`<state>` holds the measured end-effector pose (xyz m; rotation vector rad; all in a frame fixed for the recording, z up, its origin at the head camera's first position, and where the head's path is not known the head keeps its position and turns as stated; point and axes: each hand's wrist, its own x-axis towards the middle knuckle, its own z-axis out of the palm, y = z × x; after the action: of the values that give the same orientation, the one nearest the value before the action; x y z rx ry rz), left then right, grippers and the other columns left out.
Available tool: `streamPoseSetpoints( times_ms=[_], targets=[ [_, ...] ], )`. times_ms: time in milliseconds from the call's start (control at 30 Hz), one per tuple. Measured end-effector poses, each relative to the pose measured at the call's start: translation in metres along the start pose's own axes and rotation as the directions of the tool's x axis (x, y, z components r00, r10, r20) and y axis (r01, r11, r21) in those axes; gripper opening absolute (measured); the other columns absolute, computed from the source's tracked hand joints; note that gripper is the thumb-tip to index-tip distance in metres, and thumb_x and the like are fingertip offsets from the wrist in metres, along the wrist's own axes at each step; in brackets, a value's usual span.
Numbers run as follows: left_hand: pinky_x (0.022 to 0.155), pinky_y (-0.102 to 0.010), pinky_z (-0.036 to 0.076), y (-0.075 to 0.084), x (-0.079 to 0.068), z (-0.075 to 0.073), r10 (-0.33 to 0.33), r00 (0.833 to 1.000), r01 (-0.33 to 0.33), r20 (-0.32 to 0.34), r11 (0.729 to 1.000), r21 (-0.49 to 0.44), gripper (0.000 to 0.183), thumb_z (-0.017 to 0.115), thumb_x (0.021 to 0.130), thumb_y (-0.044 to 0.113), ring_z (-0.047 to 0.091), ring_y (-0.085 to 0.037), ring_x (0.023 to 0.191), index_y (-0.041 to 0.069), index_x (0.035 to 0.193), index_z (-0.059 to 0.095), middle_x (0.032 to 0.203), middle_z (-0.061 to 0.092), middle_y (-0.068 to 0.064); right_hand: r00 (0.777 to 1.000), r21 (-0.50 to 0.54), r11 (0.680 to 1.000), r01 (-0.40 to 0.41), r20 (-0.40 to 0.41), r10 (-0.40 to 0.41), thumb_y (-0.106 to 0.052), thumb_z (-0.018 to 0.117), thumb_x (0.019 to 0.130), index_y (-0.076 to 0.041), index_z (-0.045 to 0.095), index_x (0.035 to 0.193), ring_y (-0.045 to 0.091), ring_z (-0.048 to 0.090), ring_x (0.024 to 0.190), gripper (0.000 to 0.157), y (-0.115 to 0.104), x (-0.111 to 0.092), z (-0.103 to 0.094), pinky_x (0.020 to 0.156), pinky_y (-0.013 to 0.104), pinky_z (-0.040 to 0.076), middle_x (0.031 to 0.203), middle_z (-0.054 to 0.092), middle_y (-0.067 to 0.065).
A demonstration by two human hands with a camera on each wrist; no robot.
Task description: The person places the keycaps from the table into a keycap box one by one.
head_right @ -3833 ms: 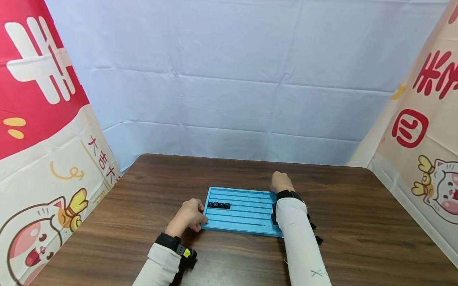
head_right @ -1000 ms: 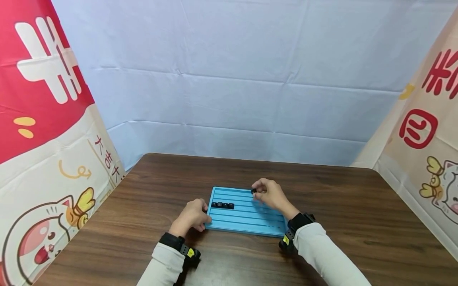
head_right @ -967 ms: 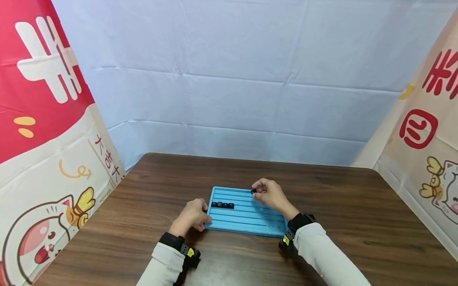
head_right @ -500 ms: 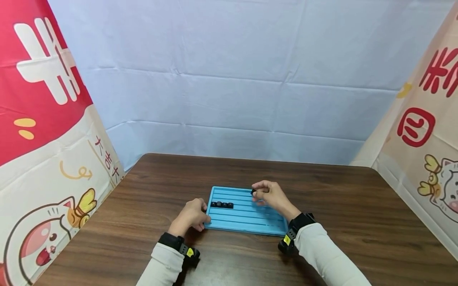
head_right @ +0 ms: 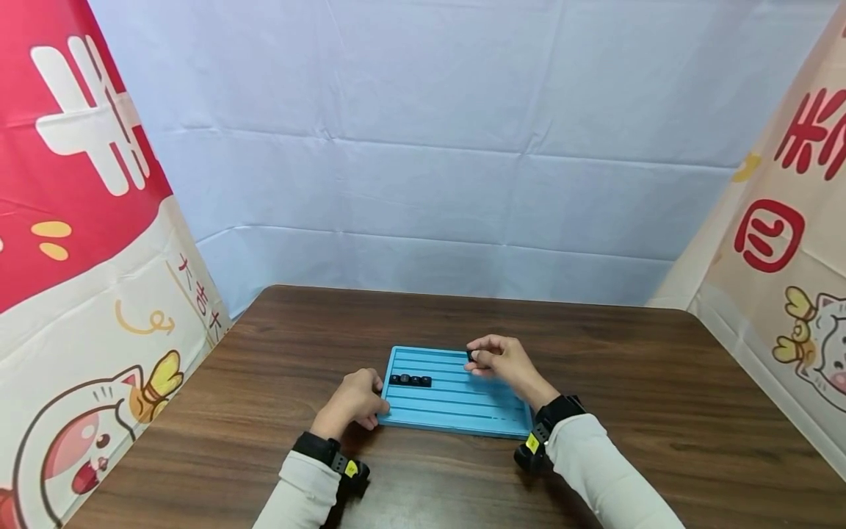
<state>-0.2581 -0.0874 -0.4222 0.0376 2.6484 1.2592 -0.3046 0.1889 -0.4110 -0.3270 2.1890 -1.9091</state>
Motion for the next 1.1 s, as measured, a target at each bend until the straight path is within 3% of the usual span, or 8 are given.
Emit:
streamPoseSetpoints(
  times_ms=[167, 500, 833, 1100],
  targets=[
    [0.041, -0.03, 0.051, 0.0, 0.0, -0.001, -0.003, 1.0, 0.003, 0.0, 1.0, 0.001, 0.027, 0.07, 0.074, -0.006, 0.057, -0.02, 0.043, -0.003, 0.092, 0.05, 0.066, 0.052, -0.015, 1.0, 0.017, 1.0, 0.006, 0.016, -0.006, -0.001, 0.062, 0.088, 0.014, 0.051, 0.118, 0.028, 0.066, 0.087, 0.035, 0.002, 0.0, -0.001, 0.079, 0.044, 0.052, 0.095, 0.063, 0.021],
    [0.04, -0.03, 0.051, 0.001, 0.001, 0.0, -0.011, 1.0, 0.011, -0.001, 1.0, 0.01, 0.027, 0.07, 0.074, -0.006, 0.057, -0.019, 0.043, -0.002, 0.091, 0.049, 0.066, 0.052, -0.015, 0.996, -0.12, 0.99, 0.077, 0.055, -0.071, -0.001, 0.063, 0.085, 0.011, 0.047, 0.118, 0.031, 0.062, 0.08, 0.039, 0.008, 0.001, -0.002, 0.061, 0.034, 0.051, 0.092, 0.06, 0.017],
    [0.04, -0.03, 0.051, 0.001, 0.001, 0.001, -0.013, 1.0, 0.013, 0.007, 1.0, 0.007, 0.027, 0.069, 0.074, -0.005, 0.057, -0.02, 0.043, -0.001, 0.09, 0.048, 0.067, 0.052, -0.015, 0.997, -0.187, 0.98, 0.075, 0.031, -0.071, -0.006, 0.059, 0.09, 0.008, 0.052, 0.124, 0.038, 0.058, 0.084, 0.037, 0.006, -0.003, -0.003, 0.065, 0.039, 0.052, 0.093, 0.061, 0.024],
    [0.041, -0.03, 0.051, 0.002, 0.003, 0.004, -0.018, 1.0, 0.018, 0.0, 1.0, 0.011, 0.027, 0.07, 0.074, -0.005, 0.057, -0.021, 0.044, -0.001, 0.091, 0.049, 0.066, 0.052, -0.015, 0.996, -0.205, 0.975, 0.086, 0.0, -0.088, -0.007, 0.062, 0.089, 0.006, 0.057, 0.113, 0.033, 0.06, 0.083, 0.028, 0.011, -0.005, -0.007, 0.065, 0.04, 0.052, 0.09, 0.063, 0.016]
  ],
)
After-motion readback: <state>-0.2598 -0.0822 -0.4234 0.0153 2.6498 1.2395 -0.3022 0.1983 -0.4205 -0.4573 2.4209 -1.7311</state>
